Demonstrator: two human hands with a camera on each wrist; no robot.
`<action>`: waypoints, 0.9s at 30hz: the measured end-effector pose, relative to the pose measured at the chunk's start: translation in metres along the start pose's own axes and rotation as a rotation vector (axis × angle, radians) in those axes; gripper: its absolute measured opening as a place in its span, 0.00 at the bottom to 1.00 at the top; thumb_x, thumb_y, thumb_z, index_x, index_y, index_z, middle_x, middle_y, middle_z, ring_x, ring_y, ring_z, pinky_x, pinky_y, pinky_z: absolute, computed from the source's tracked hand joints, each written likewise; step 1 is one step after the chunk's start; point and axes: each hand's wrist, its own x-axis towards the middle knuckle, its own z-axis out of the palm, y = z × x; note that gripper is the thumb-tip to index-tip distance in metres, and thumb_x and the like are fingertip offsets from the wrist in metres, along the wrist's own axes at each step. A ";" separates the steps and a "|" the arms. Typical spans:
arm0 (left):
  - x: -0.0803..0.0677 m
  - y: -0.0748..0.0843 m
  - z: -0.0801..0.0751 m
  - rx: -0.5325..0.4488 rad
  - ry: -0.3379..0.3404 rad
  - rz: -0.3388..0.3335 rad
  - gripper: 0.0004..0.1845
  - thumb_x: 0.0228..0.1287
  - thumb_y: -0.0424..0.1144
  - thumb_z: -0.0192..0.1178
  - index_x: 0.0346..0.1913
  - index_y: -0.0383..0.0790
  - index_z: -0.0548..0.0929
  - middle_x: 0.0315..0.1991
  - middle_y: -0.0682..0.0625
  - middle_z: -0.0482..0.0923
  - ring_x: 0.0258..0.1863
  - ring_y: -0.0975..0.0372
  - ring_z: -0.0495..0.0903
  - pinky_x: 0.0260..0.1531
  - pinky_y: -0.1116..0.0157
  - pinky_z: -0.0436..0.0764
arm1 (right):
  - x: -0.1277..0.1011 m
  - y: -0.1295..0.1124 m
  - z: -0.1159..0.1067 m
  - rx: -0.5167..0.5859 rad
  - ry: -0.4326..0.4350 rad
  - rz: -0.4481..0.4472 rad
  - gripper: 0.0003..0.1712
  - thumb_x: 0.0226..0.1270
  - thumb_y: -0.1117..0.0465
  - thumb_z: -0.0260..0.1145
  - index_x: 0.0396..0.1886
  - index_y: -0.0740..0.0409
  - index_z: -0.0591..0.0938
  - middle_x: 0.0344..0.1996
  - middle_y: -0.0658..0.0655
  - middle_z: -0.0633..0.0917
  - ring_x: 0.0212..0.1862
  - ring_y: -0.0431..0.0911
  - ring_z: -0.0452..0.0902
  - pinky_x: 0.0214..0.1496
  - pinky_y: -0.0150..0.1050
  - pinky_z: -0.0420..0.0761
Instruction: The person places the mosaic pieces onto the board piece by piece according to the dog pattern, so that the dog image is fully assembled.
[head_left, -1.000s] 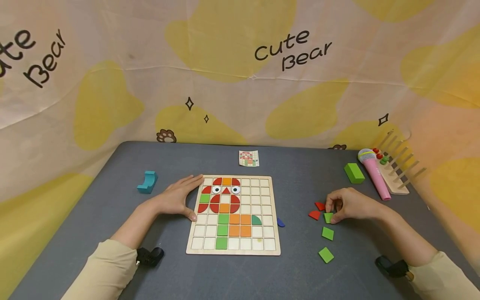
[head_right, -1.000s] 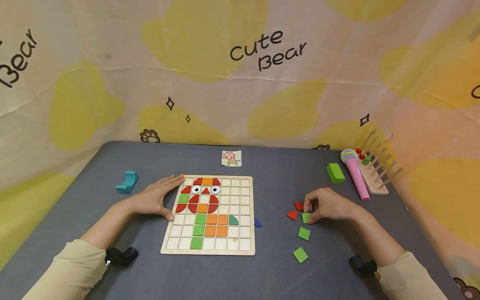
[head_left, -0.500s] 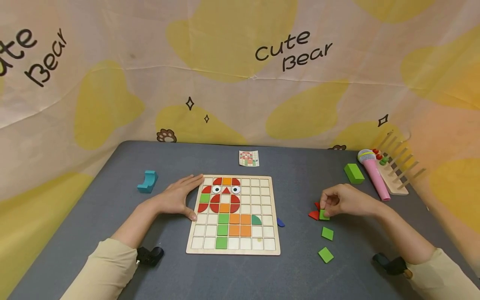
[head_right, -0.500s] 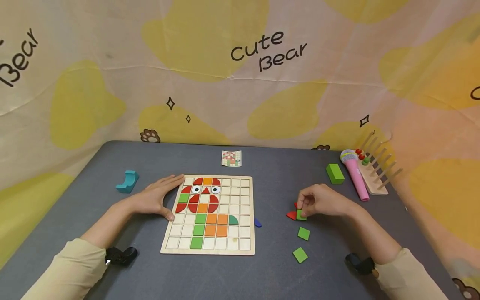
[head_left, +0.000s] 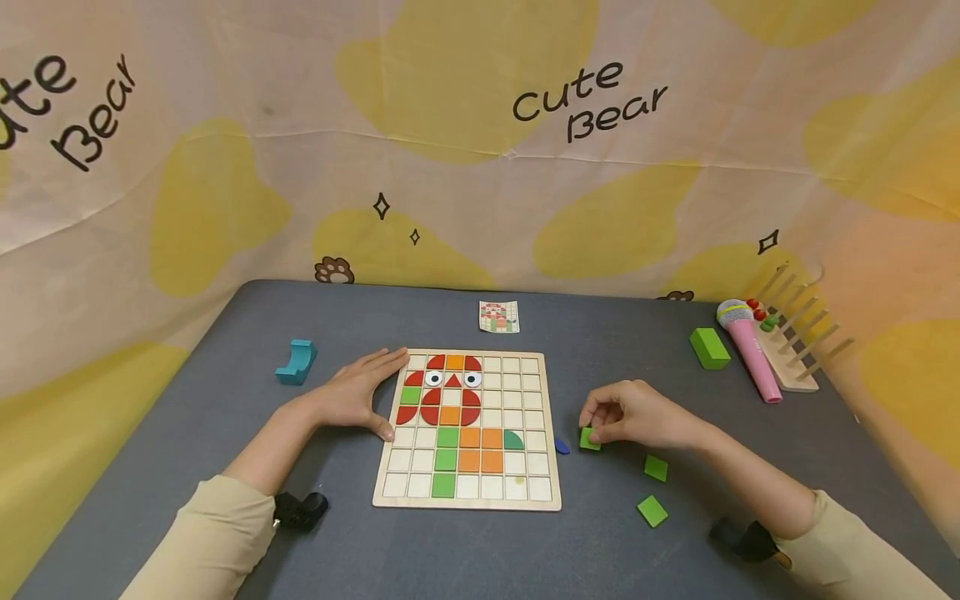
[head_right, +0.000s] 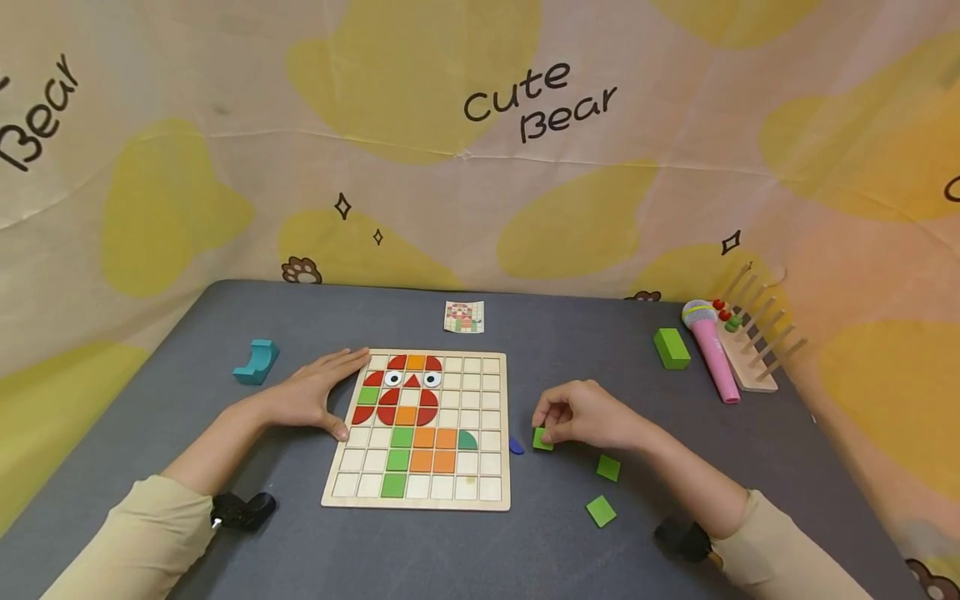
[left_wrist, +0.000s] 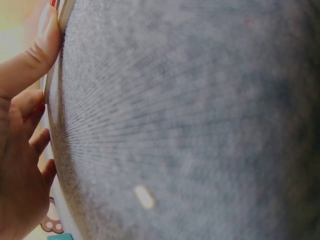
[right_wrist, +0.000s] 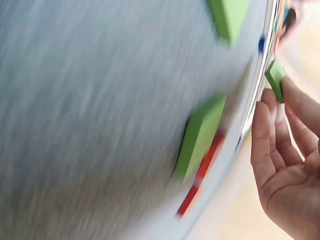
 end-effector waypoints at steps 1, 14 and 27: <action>0.000 0.000 0.000 -0.002 0.000 0.000 0.67 0.35 0.61 0.79 0.78 0.40 0.55 0.80 0.42 0.50 0.78 0.39 0.48 0.66 0.29 0.54 | 0.002 -0.004 0.004 0.006 -0.001 0.004 0.05 0.60 0.59 0.73 0.36 0.51 0.86 0.25 0.49 0.86 0.27 0.34 0.78 0.31 0.30 0.79; 0.000 0.000 0.000 -0.003 -0.004 -0.011 0.67 0.35 0.61 0.79 0.78 0.40 0.55 0.80 0.42 0.50 0.78 0.39 0.49 0.66 0.29 0.54 | 0.028 -0.045 0.044 -0.016 0.035 -0.010 0.06 0.61 0.67 0.70 0.35 0.52 0.87 0.29 0.47 0.87 0.30 0.32 0.77 0.35 0.27 0.78; 0.000 -0.001 0.001 0.002 -0.004 -0.005 0.67 0.35 0.62 0.79 0.78 0.40 0.55 0.80 0.42 0.50 0.78 0.39 0.48 0.66 0.29 0.54 | 0.046 -0.062 0.066 -0.080 0.088 0.004 0.07 0.58 0.70 0.69 0.30 0.53 0.88 0.21 0.45 0.84 0.26 0.32 0.72 0.30 0.26 0.75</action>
